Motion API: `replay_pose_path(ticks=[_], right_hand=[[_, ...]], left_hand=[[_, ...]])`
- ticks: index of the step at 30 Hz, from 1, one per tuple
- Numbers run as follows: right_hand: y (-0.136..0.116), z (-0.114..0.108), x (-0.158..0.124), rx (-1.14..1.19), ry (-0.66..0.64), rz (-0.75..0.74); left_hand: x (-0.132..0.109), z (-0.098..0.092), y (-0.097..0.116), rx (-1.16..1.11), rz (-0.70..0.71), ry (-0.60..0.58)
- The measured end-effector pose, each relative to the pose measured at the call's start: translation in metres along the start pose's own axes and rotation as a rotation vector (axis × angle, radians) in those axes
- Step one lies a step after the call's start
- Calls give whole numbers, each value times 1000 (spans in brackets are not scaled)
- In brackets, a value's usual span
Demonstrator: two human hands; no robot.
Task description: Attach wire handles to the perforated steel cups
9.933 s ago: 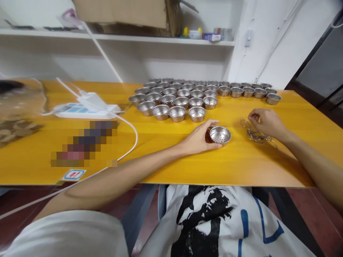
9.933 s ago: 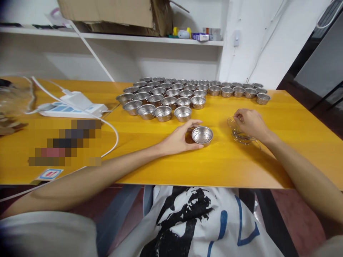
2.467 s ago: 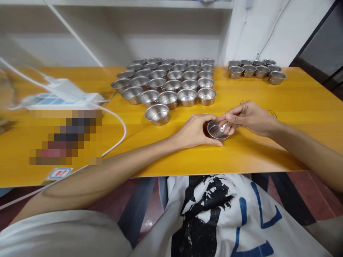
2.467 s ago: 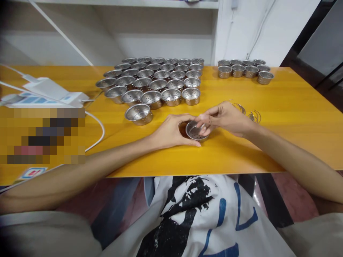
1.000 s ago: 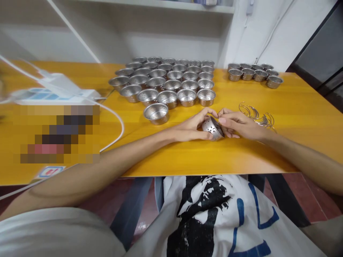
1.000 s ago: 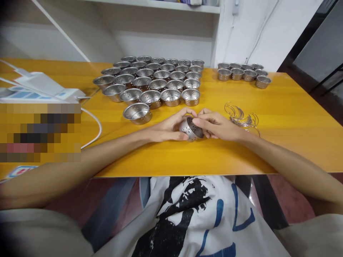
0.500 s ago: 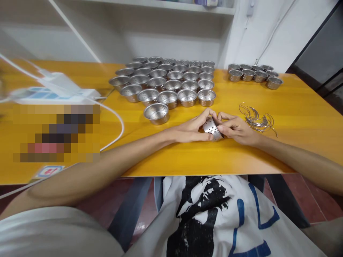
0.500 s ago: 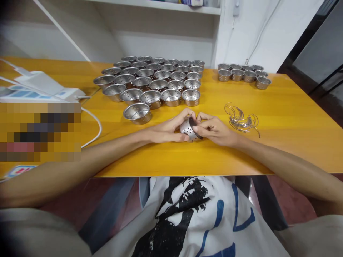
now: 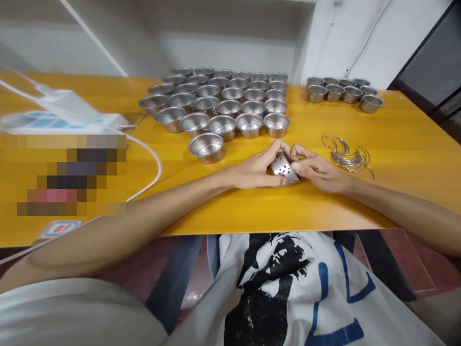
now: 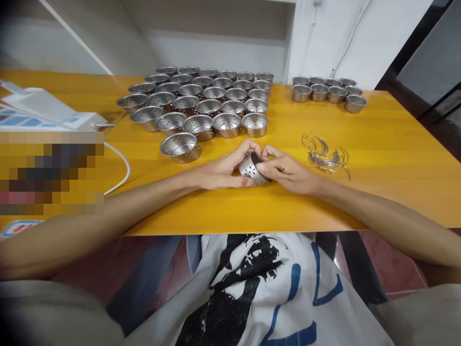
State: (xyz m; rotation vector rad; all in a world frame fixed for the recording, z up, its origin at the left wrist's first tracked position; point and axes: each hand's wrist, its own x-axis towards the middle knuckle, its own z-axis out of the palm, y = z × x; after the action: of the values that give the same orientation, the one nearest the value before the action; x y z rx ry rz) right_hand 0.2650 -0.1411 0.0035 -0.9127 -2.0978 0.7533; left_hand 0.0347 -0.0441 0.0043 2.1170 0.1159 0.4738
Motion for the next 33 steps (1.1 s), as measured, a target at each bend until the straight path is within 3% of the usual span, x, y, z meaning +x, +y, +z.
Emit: replay_pose_path(ticks=[4,9,13,19,27,33], right_hand=[[-2,1,0,-32,17,24],[-2,3,2,24,183,38],[-1,5,0,98,269,147],[-2,12,2,150,307,260],[-12,15,6,109,322,257],[-13,16,5,67,340,217]], left_hand=[[-1,-2,1,-44,-30,-2],[-1,-1,-2,-49,-63,-1],[-2,4,-5,-54,-39,-12],[-2,15,-5,55,-38,56],[-2,22,-6,175,89,105],[-2,25,-3,227,94,119]])
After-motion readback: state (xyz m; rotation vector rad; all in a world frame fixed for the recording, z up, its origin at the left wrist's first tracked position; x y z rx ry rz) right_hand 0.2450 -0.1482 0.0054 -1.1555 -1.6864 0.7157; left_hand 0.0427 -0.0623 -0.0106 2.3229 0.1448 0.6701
